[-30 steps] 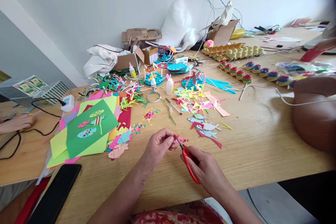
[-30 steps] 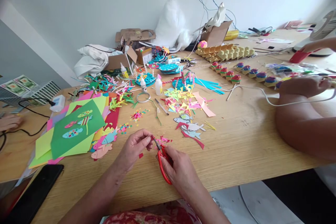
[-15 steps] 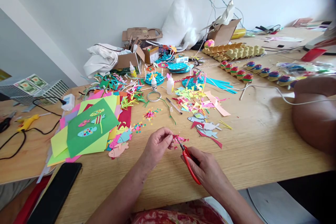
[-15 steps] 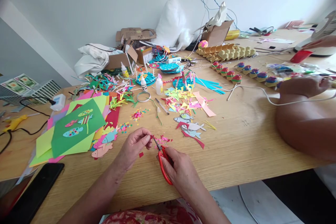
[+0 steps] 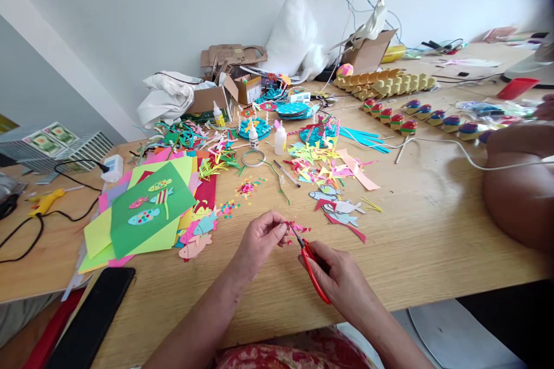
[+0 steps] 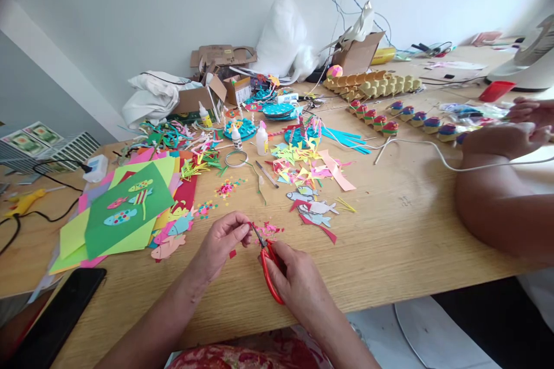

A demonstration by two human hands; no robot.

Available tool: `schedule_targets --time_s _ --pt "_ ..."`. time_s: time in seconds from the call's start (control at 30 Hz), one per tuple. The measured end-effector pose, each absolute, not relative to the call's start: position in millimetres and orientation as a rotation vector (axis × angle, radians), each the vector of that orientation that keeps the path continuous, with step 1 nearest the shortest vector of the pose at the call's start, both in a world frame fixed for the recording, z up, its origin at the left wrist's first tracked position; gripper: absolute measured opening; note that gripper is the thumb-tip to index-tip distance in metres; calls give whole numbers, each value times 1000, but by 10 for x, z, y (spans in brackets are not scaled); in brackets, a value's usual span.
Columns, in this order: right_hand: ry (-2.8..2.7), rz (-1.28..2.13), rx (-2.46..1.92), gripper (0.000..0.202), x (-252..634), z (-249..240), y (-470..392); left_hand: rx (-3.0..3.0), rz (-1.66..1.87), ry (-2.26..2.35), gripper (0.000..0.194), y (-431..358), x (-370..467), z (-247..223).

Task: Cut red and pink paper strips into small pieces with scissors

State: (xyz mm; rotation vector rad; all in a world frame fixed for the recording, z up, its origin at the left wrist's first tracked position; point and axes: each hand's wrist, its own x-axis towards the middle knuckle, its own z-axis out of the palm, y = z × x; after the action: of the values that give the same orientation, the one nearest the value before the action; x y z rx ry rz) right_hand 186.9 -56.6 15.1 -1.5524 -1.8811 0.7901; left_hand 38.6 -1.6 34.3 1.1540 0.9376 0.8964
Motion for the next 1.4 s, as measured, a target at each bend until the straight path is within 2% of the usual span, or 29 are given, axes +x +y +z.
schedule_targets --time_s 0.33,1.4 --pt "-1897 818 -1551 24 1872 201 -585 1155 858 875 14 -34 393 350" --pt "-1875 860 -1537 25 1911 148 -599 1256 773 854 17 5 353 342"
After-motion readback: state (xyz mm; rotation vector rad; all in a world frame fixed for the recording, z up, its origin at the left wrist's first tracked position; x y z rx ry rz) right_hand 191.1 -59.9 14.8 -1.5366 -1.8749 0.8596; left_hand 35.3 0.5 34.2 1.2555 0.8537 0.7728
